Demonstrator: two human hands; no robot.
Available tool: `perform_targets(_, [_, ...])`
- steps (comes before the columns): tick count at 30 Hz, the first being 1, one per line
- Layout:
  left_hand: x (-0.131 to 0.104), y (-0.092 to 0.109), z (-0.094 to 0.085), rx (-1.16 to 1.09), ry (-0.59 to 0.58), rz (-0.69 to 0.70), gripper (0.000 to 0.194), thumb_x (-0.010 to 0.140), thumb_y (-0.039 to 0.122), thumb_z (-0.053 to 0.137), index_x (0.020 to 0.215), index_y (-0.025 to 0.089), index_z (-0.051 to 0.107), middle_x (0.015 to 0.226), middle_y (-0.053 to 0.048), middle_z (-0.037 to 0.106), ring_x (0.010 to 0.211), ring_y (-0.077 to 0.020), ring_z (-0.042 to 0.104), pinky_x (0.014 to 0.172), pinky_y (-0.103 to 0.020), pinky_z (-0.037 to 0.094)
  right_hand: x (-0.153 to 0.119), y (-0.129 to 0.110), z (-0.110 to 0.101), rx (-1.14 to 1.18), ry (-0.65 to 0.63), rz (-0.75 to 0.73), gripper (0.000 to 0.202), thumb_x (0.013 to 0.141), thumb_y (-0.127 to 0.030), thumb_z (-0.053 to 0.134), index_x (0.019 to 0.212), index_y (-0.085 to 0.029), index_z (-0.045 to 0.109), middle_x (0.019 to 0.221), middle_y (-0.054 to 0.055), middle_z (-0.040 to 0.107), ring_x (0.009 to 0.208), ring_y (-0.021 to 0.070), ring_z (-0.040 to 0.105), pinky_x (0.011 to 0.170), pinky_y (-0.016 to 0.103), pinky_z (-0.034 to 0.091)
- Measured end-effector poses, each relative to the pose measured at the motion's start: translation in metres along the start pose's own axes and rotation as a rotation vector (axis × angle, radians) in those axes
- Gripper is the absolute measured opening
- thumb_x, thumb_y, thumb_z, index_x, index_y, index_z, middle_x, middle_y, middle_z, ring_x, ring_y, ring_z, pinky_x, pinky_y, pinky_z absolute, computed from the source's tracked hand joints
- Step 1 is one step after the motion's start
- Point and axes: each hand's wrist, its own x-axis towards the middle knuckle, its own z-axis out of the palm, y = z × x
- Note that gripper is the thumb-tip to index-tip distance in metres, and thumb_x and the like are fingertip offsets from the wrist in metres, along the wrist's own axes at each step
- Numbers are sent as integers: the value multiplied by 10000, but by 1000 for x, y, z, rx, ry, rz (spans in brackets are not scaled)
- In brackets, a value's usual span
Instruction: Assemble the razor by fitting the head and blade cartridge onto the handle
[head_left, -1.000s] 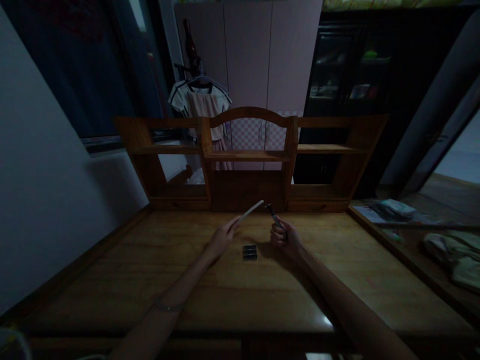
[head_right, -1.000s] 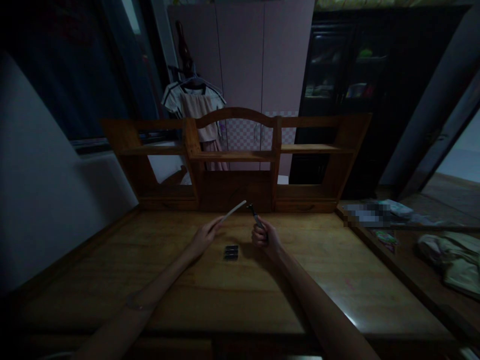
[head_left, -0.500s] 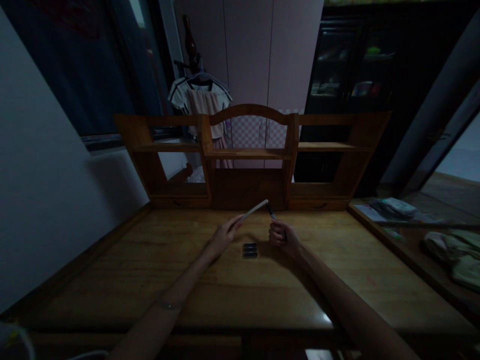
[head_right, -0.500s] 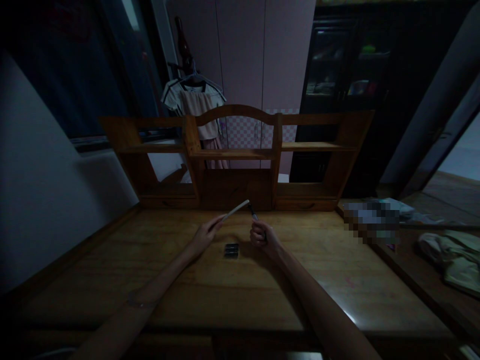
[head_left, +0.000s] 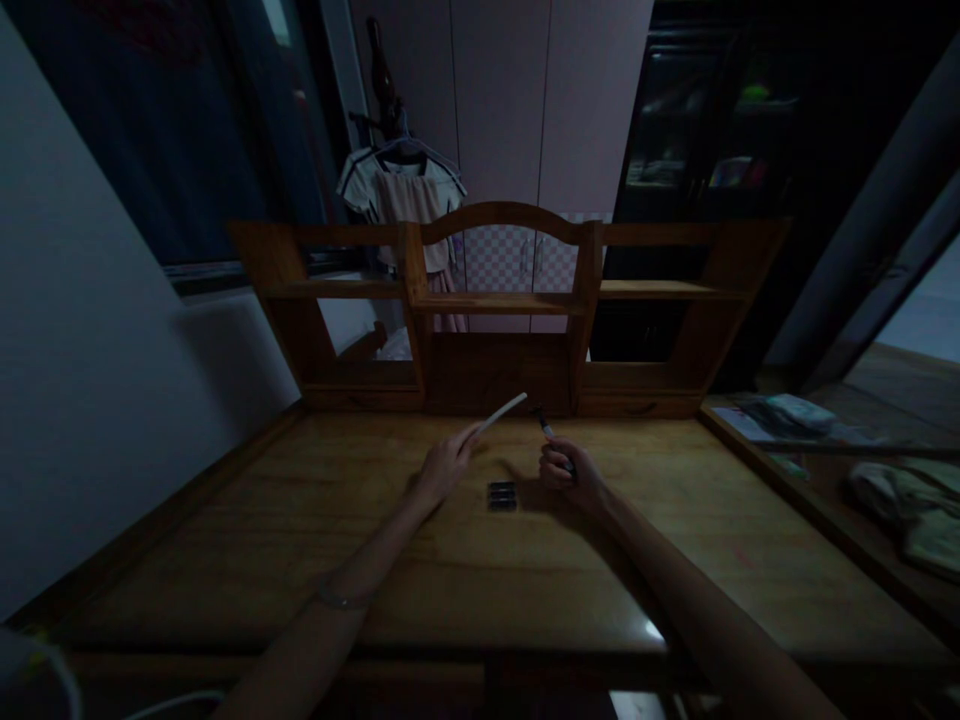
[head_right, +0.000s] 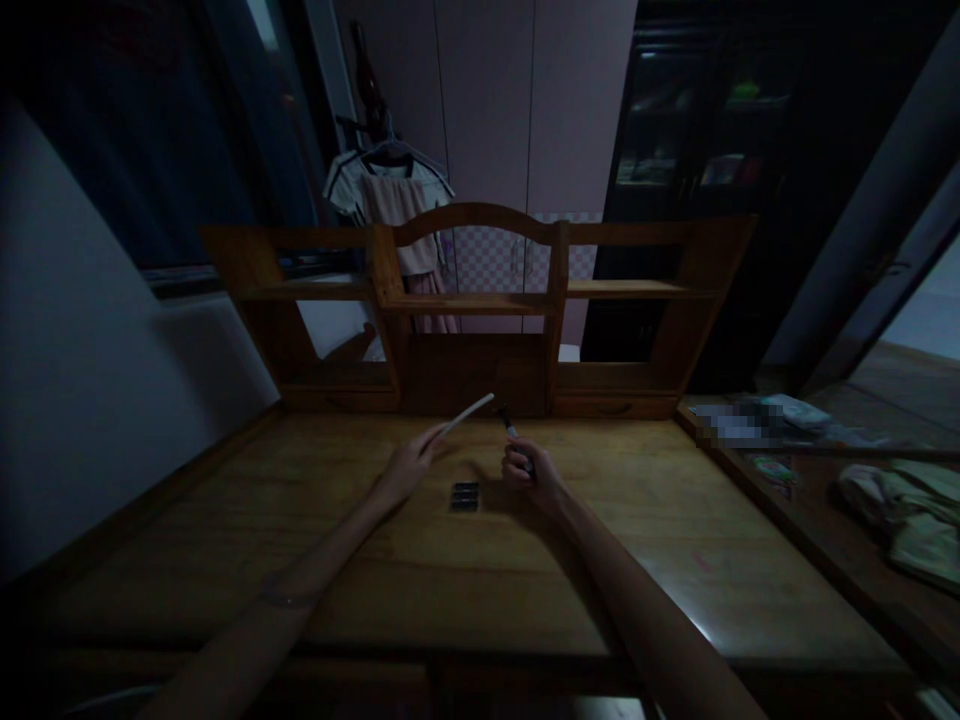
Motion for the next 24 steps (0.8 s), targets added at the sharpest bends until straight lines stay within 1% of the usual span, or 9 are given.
perform_targets(2, [1,-4,-3,-12,33,-31,368,915,334,385,1221,230,561,1161,-34,637,1064,-197,588,915,-313,452,0,-1,1,-1,-6,-5,457,878,-398,426,499,-208,256,362,-70,249,322,71,167,360,220,167])
perform_targets(3, [1,-4,-4,-28,34,-24,375,917,339,380,1230,222,553,1170,-35,632,1079,-195,579,922,-312,448,-1,-1,2,-4,-1,-8,458,879,-405,425,500,-208,260,363,-69,254,323,71,171,362,220,169])
perform_targets(6, [-1,-2,-5,-58,-33,54,377,920,342,380,1241,227,541,1208,-24,609,1114,-179,555,957,-307,425,-1,-1,3,-19,21,-7,458,878,-421,431,506,-208,269,364,-68,267,327,72,183,366,220,175])
perform_targets(9, [-3,5,-2,-1,-74,84,354,909,346,405,1203,247,576,1192,-21,618,1091,-188,568,953,-318,431,-1,-1,3,-24,32,-3,465,869,-422,449,501,-208,262,357,-66,270,328,73,187,366,220,173])
perform_targets(12, [-5,10,0,45,-35,65,338,905,348,412,1168,252,601,1171,-27,628,1070,-200,579,942,-333,438,-1,-1,2,-28,49,-6,466,863,-423,459,500,-208,261,356,-66,271,332,73,186,366,219,175])
perform_targets(15, [-5,12,0,7,-21,64,346,909,337,397,1189,253,583,1172,-23,628,1070,-195,579,933,-325,443,-1,-1,2,-31,54,-5,463,868,-421,448,500,-209,262,357,-68,260,331,74,183,367,220,178])
perform_targets(18, [-3,9,0,-12,-17,59,352,911,330,396,1207,252,570,1176,-23,626,1069,-195,580,926,-318,444,-1,-1,3,-39,62,-1,467,869,-422,448,501,-209,254,360,-69,254,333,73,184,371,219,186])
perform_targets(22, [0,1,-2,-5,67,-29,359,909,340,406,1209,231,571,1155,-45,639,1053,-208,590,912,-324,450,-1,-2,3,-61,59,2,464,863,-422,453,500,-208,259,356,-67,253,333,74,189,374,220,193])
perform_targets(24, [0,1,-3,-45,77,-26,374,911,346,402,1225,216,556,1175,-48,628,1071,-203,580,920,-318,446,-1,-2,3,-64,49,2,461,864,-423,447,497,-207,270,356,-64,255,334,75,188,373,221,188])
